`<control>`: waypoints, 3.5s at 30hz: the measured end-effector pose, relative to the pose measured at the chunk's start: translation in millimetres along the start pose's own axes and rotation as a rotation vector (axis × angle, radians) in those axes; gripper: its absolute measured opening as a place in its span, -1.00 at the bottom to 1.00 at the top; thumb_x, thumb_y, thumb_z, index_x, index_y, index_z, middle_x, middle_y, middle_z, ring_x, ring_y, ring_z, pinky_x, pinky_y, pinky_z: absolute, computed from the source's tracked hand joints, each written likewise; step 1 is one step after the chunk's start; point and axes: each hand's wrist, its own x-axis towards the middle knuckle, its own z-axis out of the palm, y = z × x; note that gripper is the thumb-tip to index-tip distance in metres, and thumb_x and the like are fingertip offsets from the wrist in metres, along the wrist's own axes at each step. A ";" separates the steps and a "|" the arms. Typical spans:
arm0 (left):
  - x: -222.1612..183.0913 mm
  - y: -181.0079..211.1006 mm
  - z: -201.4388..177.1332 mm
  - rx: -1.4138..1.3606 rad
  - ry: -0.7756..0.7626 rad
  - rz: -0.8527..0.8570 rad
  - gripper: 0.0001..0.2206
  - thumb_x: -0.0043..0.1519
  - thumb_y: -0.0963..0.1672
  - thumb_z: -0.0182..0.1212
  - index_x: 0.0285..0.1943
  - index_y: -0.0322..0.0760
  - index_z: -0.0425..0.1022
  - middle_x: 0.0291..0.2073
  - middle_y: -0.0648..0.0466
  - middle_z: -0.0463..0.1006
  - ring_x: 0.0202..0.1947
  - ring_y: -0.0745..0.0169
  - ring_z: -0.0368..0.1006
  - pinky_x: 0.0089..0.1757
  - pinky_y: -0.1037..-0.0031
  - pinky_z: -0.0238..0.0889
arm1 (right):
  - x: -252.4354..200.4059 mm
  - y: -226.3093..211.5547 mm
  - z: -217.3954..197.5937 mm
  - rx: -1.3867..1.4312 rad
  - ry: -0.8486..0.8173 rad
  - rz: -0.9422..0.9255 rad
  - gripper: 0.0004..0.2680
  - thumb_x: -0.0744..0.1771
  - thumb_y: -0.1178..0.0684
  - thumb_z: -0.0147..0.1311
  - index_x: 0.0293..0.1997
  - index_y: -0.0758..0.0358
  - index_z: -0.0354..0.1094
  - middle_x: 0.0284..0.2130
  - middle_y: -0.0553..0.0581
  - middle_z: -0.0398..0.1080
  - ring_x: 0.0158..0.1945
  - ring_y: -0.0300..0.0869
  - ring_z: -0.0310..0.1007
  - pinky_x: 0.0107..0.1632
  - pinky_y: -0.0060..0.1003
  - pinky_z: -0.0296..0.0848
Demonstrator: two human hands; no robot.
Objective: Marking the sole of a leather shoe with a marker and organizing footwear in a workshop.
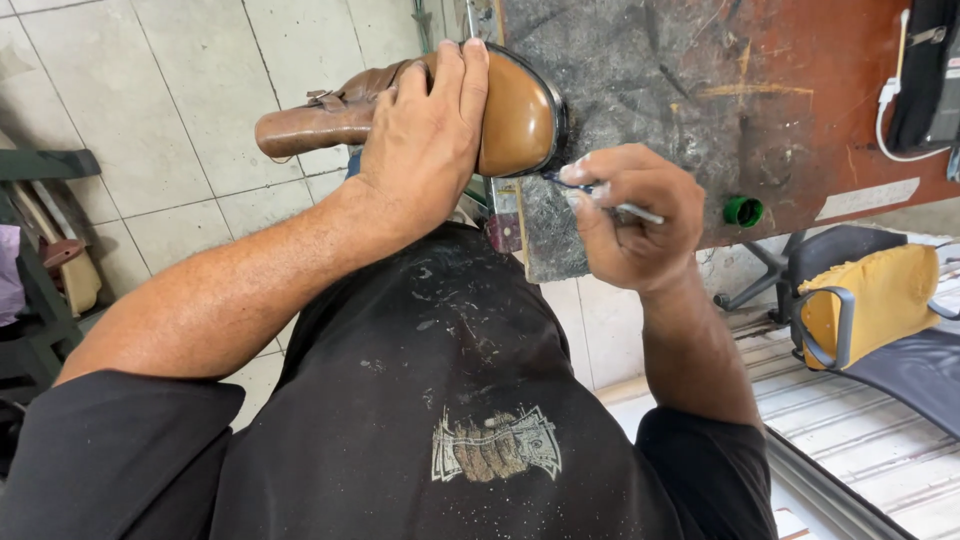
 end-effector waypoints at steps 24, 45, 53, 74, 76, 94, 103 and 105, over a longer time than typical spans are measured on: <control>0.3 2.2 -7.0 0.002 -0.052 -0.004 -0.40 0.28 -0.12 0.17 0.50 -0.40 0.11 0.25 -0.19 0.33 -0.08 -0.04 0.41 -0.22 0.26 0.41 | 74.8 23.4 -22.4 0.148 -0.115 0.106 -0.79 0.39 0.32 0.09 -0.05 0.35 0.01 -0.28 0.48 0.44 -0.24 0.08 0.52 -0.14 -0.15 0.46; -0.4 3.9 -2.5 0.068 0.012 -0.020 -0.50 0.34 -0.11 0.05 0.48 -0.36 0.17 0.21 -0.12 0.36 -0.15 0.03 0.40 -0.27 0.30 0.40 | 40.3 23.2 -23.3 0.253 -0.138 -0.080 -0.84 0.40 0.30 0.09 -0.01 0.34 0.16 -0.27 0.38 0.48 -0.22 -0.01 0.61 -0.27 -0.29 0.60; -0.5 4.0 -4.3 0.040 0.010 -0.019 -0.50 0.35 -0.12 0.09 0.48 -0.39 0.16 0.23 -0.16 0.35 -0.09 -0.03 0.41 -0.22 0.26 0.41 | 78.4 22.8 -20.8 0.158 -0.132 0.162 -0.78 0.38 0.42 0.04 -0.01 0.37 0.02 -0.25 0.45 0.41 -0.19 0.09 0.52 -0.09 -0.15 0.50; 8.1 -0.1 2.9 -0.028 -0.081 -0.008 -0.47 0.32 -0.14 0.05 0.48 -0.43 0.10 0.18 -0.20 0.34 -0.27 -0.06 0.42 -0.43 0.20 0.47 | 8.3 13.8 -4.9 0.090 -0.031 -0.044 -0.85 0.34 0.39 0.07 -0.18 0.30 0.17 -0.27 0.36 0.49 -0.20 0.04 0.58 -0.16 -0.16 0.61; 14.3 -6.1 -7.4 -0.146 -0.190 0.013 -0.45 0.31 -0.19 0.02 0.49 -0.49 0.01 0.16 -0.26 0.30 -0.26 -0.18 0.45 -0.47 0.11 0.50 | 6.6 13.6 -1.8 0.026 -0.050 0.028 -0.83 0.32 0.40 0.11 -0.21 0.31 0.17 -0.27 0.36 0.51 -0.22 0.10 0.59 -0.11 -0.03 0.58; 39.4 -26.9 -35.0 -0.470 -0.566 -0.036 -0.18 -0.13 -0.02 0.62 0.17 -0.40 0.13 -0.04 -0.21 0.37 -0.27 -0.46 0.49 -0.33 -0.16 0.38 | 29.0 13.5 4.7 -0.019 0.145 0.022 -0.85 0.40 0.27 0.13 -0.18 0.28 0.16 -0.27 0.38 0.50 -0.16 0.12 0.56 -0.04 -0.02 0.52; 39.2 -26.5 -33.3 -0.443 -0.557 -0.019 -0.25 -0.06 -0.02 0.54 0.17 -0.41 0.12 -0.07 -0.20 0.36 -0.32 -0.44 0.49 -0.35 -0.15 0.38 | 29.0 19.9 8.7 -0.006 0.173 -0.082 -0.89 0.38 0.31 0.13 -0.24 0.36 0.23 -0.29 0.39 0.48 -0.19 0.09 0.57 -0.14 -0.08 0.60; 37.7 -26.4 -36.2 -0.481 -0.554 -0.036 -0.27 -0.06 -0.04 0.53 0.17 -0.40 0.12 -0.07 -0.20 0.35 -0.32 -0.40 0.48 -0.38 -0.12 0.38 | 23.5 9.0 10.7 -0.074 0.093 0.032 -0.89 0.39 0.24 0.15 -0.30 0.33 0.29 -0.28 0.36 0.53 -0.18 0.12 0.58 -0.07 -0.01 0.57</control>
